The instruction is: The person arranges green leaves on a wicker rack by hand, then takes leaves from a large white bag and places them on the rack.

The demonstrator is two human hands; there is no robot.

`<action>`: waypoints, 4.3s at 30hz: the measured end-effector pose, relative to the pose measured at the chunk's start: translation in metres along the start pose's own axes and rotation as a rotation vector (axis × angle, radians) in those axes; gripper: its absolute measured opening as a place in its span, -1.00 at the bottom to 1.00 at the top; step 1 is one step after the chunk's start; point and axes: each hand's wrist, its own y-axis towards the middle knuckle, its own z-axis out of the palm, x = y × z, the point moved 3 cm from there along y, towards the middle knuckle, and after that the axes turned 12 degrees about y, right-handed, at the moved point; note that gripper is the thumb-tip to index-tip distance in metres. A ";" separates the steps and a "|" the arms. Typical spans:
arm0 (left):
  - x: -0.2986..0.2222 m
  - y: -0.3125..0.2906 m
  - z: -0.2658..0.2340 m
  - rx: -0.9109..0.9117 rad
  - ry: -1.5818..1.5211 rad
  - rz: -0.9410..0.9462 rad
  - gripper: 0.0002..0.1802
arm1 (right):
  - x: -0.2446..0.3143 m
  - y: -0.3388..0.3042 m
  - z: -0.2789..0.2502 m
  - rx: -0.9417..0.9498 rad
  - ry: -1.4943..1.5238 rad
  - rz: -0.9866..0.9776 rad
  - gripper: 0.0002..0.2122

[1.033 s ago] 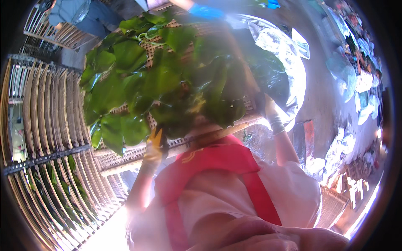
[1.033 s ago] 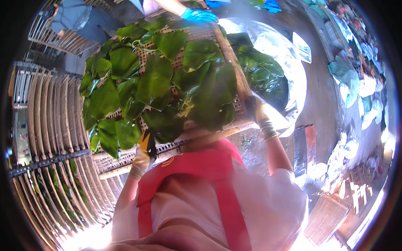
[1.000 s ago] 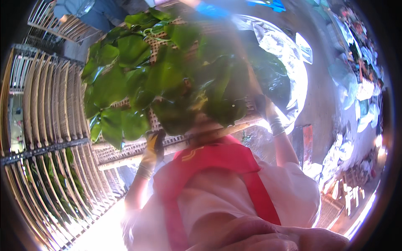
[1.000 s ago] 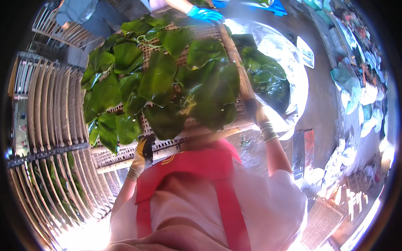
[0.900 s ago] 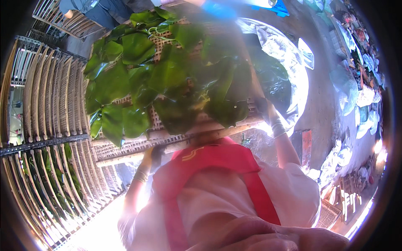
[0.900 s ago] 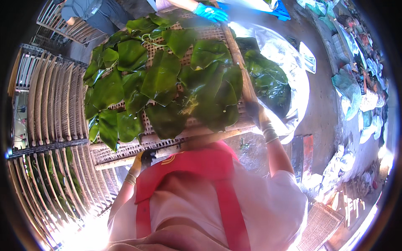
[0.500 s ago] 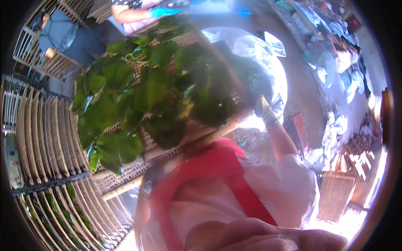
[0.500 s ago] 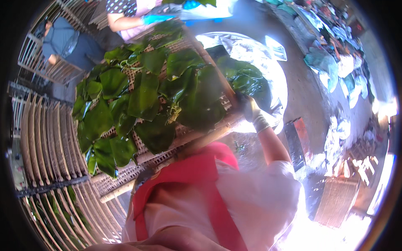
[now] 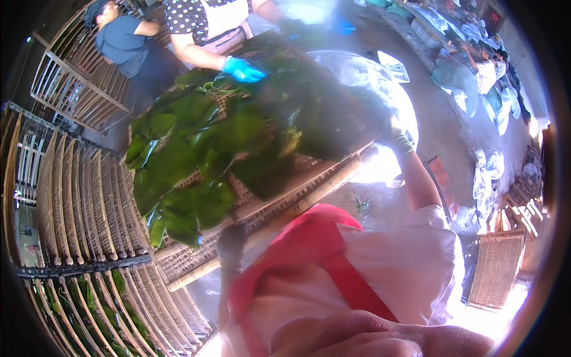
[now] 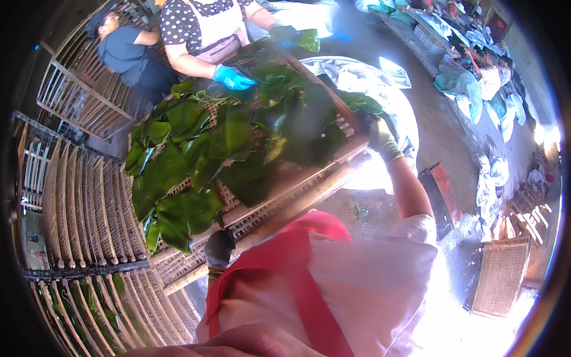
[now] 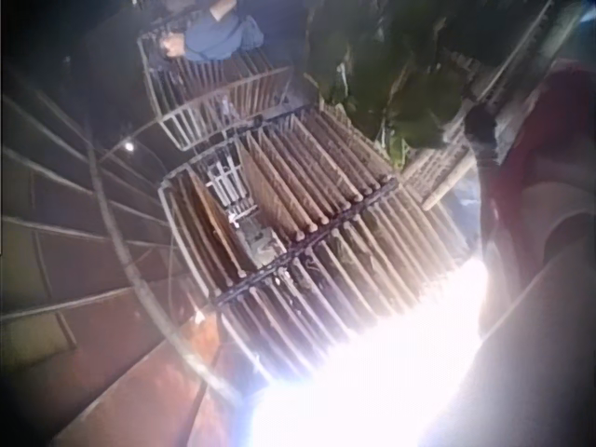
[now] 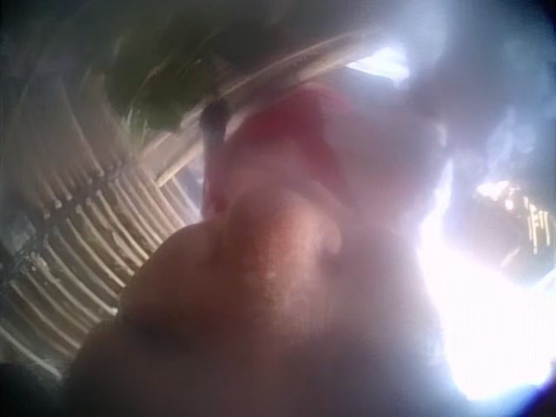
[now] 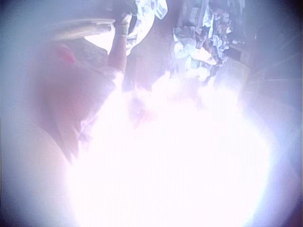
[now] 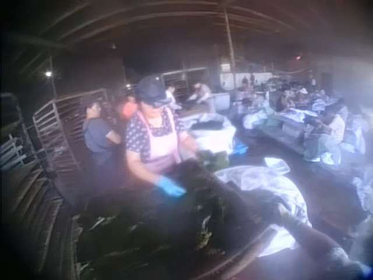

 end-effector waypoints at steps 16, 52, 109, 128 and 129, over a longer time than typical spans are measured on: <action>0.035 -0.016 0.131 -0.123 -0.812 0.115 -0.91 | -0.034 -0.002 0.048 -0.033 0.167 0.103 -0.61; -0.001 -0.006 0.050 -0.061 0.052 0.131 -0.83 | -0.064 -0.024 0.065 -0.021 0.191 0.043 -0.67; 0.024 -0.007 0.012 -0.432 -0.304 0.097 -0.90 | -0.033 -0.005 0.004 -0.248 1.397 0.142 -0.57; 0.288 -0.052 -0.234 -0.131 -1.227 -0.606 -0.69 | 0.130 0.046 -0.024 -0.216 1.070 -0.293 -0.55; 0.309 -0.044 -0.246 -0.141 -0.927 -0.554 -0.63 | 0.150 0.051 -0.025 -0.246 0.996 -0.317 -0.55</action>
